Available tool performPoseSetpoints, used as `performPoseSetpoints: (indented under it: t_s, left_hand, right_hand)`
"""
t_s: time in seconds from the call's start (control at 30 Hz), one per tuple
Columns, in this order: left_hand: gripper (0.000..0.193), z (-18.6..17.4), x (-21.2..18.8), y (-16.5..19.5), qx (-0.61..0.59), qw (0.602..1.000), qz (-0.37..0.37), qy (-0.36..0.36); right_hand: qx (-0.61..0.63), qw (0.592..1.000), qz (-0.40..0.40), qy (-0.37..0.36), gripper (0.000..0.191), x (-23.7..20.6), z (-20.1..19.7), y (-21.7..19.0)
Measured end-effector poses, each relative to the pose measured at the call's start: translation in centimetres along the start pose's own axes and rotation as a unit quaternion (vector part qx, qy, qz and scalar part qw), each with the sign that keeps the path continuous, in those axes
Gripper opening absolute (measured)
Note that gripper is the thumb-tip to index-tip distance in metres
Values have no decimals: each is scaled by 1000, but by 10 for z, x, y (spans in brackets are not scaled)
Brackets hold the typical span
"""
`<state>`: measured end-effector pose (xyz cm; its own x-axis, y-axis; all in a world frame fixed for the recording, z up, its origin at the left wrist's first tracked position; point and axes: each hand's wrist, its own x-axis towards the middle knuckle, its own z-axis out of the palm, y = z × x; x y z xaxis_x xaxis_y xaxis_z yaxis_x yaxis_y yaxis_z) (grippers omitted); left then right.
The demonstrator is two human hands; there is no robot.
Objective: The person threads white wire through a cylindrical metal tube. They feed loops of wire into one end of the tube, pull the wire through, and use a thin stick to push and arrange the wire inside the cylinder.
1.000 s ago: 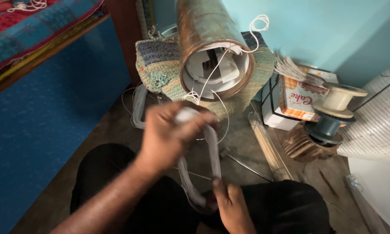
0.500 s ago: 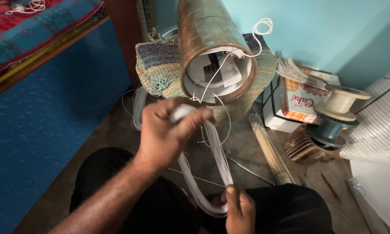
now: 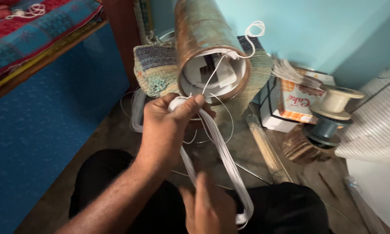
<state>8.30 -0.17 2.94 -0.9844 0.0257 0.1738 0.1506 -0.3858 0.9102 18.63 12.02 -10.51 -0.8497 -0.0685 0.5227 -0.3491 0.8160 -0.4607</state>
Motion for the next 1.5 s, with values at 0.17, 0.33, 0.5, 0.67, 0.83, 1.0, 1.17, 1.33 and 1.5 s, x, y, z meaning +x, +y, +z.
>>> performPoseSetpoints:
  t_s: [0.17,0.33,0.5,0.67,0.83,1.0,1.17,1.33,1.5]
  left_hand:
    - [19,-1,-12,6,255,961,86,-61]
    - [20,-8,-11,10,236,949,201,-57]
    - [21,-5,-13,1,333,893,287,-93]
    - [18,-5,-5,1,239,959,114,-97]
    - [20,-9,-5,9,112,992,-57,-1]
    - [20,1,-25,4,142,989,-39,-8]
    - [20,-6,-27,18,188,982,-29,3]
    - [21,-23,-26,55,116,993,-8,32]
    - [26,-9,-65,58,229,941,121,-220]
  right_hand:
    - [95,987,79,-106,47,11,10,-3]
    - [56,981,91,-164,51,-3,16,18]
    - [138,936,234,-223,47,-21,47,48]
    - [87,921,230,-302,44,-19,50,36]
    - [17,985,-27,168,55,-9,-14,-23]
    - [-13,992,129,-7,54,40,-33,-4]
    - [72,986,136,63,45,22,-11,16]
    - [124,983,121,68,42,-7,-8,42]
    - [212,975,40,50,43,10,-42,40]
